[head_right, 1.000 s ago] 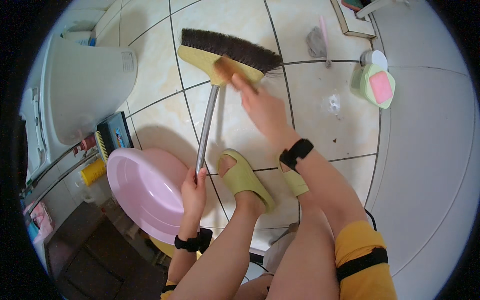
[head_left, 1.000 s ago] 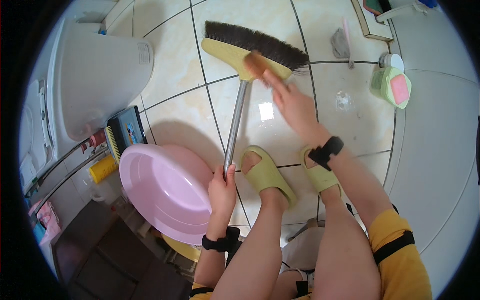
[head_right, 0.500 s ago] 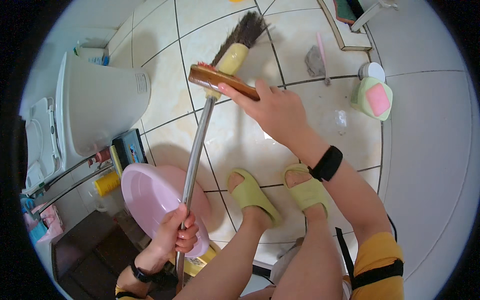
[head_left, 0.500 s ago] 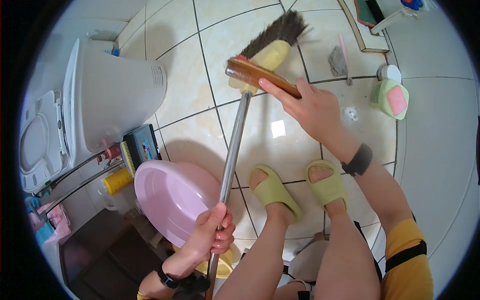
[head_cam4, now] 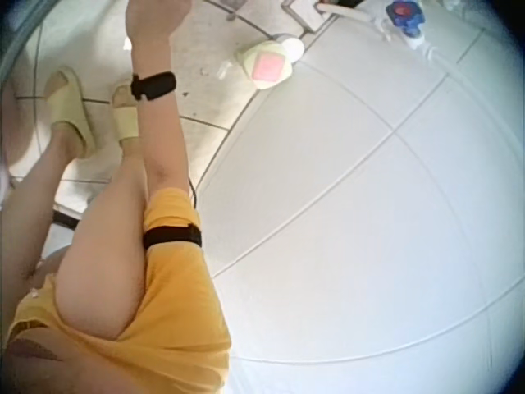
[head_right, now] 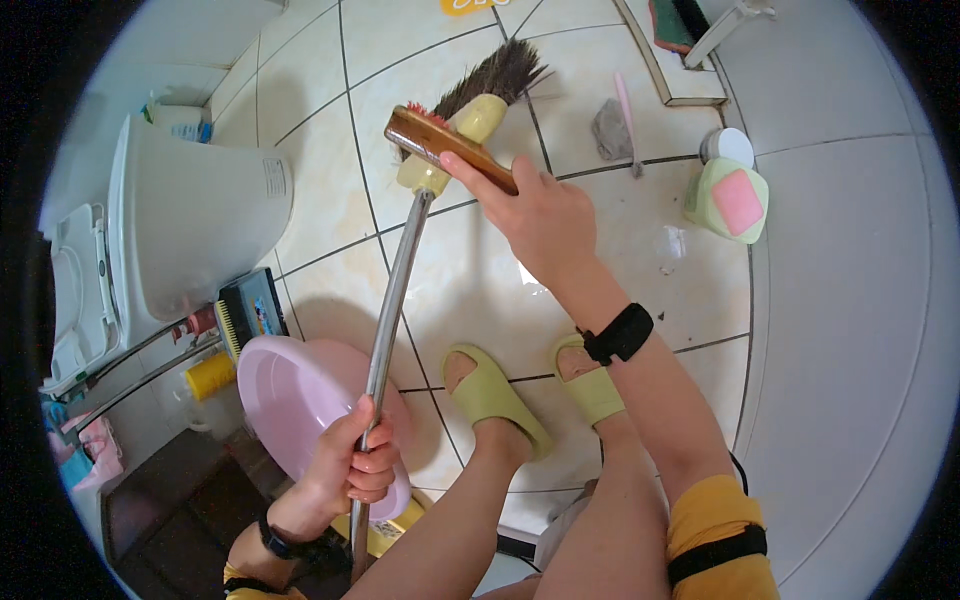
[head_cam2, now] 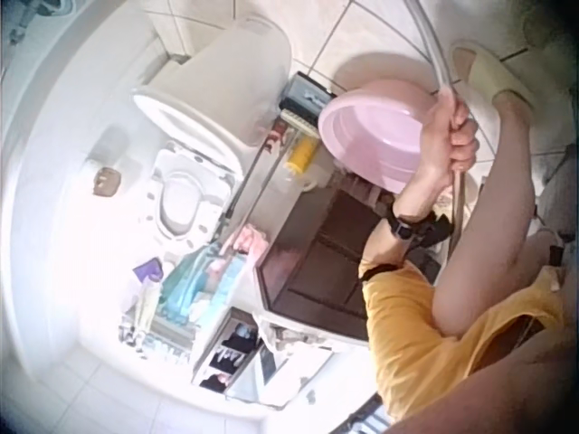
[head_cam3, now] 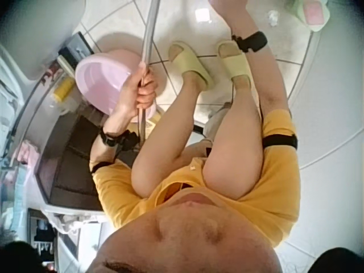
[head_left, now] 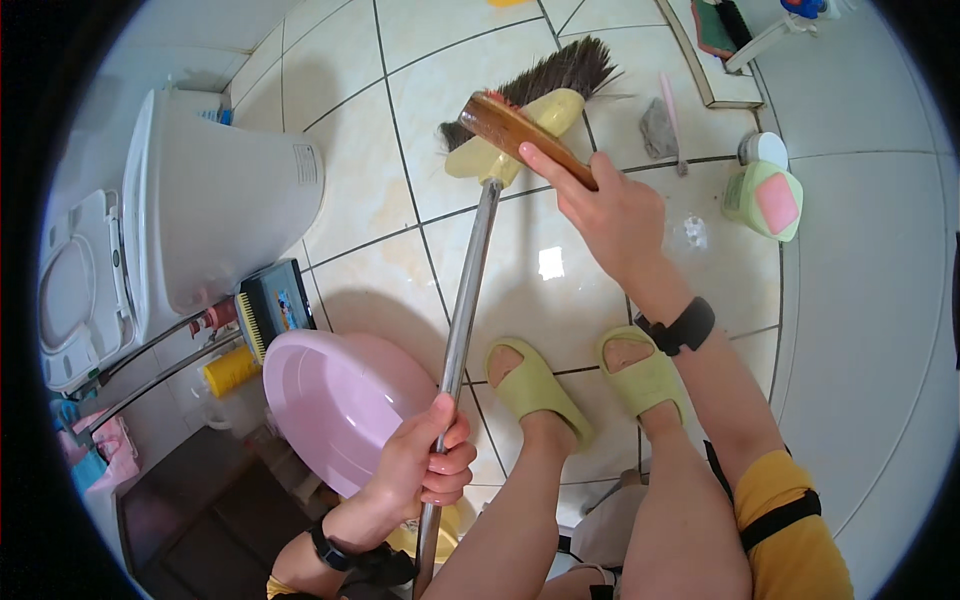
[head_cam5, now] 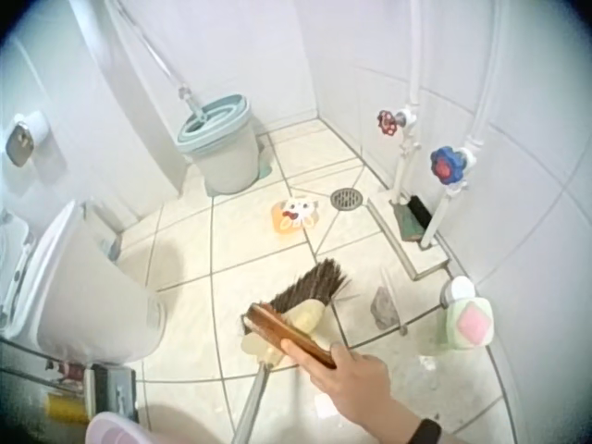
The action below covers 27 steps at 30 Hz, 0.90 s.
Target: Scrubbing the bristles of a broom with a small brush and rinsing it in a bathroom.
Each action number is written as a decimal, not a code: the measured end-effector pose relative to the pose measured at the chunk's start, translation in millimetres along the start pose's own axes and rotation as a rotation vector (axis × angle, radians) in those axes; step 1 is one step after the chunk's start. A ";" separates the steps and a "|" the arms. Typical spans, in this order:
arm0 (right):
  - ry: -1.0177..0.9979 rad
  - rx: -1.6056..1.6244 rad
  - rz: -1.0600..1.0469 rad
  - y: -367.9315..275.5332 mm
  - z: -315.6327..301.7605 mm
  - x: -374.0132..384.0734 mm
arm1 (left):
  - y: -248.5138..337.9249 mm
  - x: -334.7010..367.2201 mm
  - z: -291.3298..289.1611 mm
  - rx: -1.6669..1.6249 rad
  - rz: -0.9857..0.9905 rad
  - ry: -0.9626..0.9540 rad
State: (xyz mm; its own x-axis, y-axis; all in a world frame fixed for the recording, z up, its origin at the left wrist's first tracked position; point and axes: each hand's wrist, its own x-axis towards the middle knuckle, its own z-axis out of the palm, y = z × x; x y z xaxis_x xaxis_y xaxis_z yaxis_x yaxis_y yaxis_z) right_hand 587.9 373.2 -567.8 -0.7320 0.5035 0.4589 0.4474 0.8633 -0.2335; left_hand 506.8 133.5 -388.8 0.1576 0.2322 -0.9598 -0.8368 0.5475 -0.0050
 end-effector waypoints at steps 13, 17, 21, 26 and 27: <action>-0.198 0.336 0.038 0.6 -58.5 13.5 | -40.7 -15.7 -43.8 -0.071 -0.082 -0.129; -0.058 0.156 0.178 29.4 -28.1 33.5 | -45.1 -4.2 -34.1 -0.054 -0.104 -0.123; -0.004 0.352 0.213 16.5 -48.1 32.0 | -52.1 -6.8 -42.4 -0.084 -0.088 -0.147; -0.255 0.195 0.014 -14.9 -52.4 0.9 | -39.8 1.6 -29.8 -0.072 -0.075 -0.126; -0.272 0.169 0.018 -14.7 -48.2 1.9 | -37.8 5.0 -27.8 -0.077 -0.079 -0.104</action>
State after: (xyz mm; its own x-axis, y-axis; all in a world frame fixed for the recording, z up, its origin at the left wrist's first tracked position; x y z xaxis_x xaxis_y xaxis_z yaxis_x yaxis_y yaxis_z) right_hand 604.7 359.8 -522.1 -0.8454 0.4898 0.2131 0.3865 0.8363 -0.3887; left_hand 524.6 91.6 -401.1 0.2746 0.2747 -0.9215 -0.8566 0.5053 -0.1046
